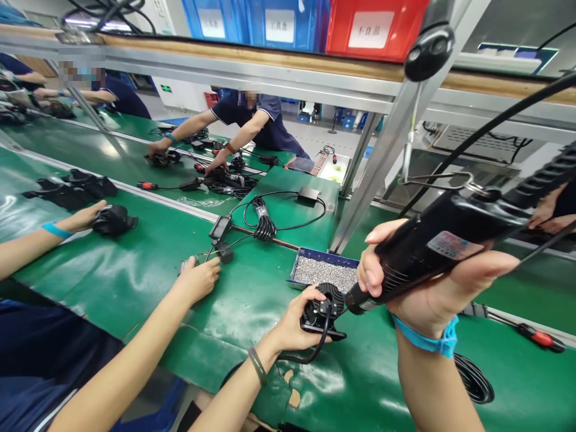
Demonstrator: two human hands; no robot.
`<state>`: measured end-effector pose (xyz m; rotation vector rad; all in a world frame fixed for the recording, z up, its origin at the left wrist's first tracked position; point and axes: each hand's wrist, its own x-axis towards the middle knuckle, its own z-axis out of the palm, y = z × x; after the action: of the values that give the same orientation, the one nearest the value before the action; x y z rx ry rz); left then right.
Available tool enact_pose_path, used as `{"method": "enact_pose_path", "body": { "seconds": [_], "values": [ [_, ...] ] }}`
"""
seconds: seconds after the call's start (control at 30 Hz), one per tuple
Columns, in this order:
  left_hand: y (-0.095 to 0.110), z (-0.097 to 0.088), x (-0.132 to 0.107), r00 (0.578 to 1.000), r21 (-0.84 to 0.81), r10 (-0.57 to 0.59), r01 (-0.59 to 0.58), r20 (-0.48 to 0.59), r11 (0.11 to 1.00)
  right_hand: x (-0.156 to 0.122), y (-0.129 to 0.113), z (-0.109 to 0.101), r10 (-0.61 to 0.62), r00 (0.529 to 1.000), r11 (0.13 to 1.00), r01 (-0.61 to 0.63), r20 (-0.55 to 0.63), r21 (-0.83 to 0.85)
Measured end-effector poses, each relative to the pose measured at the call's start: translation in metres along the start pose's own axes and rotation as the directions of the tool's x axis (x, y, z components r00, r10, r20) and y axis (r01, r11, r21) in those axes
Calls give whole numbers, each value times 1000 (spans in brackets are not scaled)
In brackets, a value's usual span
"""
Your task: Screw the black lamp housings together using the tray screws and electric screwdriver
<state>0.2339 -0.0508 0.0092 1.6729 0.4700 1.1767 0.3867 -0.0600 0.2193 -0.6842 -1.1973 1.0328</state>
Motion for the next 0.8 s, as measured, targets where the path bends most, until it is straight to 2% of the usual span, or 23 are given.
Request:
{"method": "enact_pose_path", "body": {
  "seconds": [0.13, 0.27, 0.43, 0.6, 0.7, 0.8],
  "values": [
    [-3, 0, -2, 1000, 10, 0, 0, -7, 1000, -3, -4, 4, -14, 997, 1000, 14, -74, -5],
    [-2, 1, -1, 1000, -5, 4, -4, -10, 1000, -5, -8, 5, -49, 997, 997, 45, -61, -55],
    [-1, 0, 1, 1000, -9, 27, -27, -13, 1000, -3, -3, 3, -5, 994, 1000, 7, -112, 10],
    [-3, 0, 1, 998, -14, 50, -51, -26, 999, 0, 0, 3, 2, 998, 997, 2, -58, 77],
    [-3, 1, 0, 999, -9, 44, -45, -25, 999, 0, 0, 4, 54, 995, 993, -45, -78, 110],
    [-4, 1, -1, 999, -13, 26, -27, -23, 1000, 0, 6, 3, -2, 997, 997, 8, -80, 71]
  ]
}}
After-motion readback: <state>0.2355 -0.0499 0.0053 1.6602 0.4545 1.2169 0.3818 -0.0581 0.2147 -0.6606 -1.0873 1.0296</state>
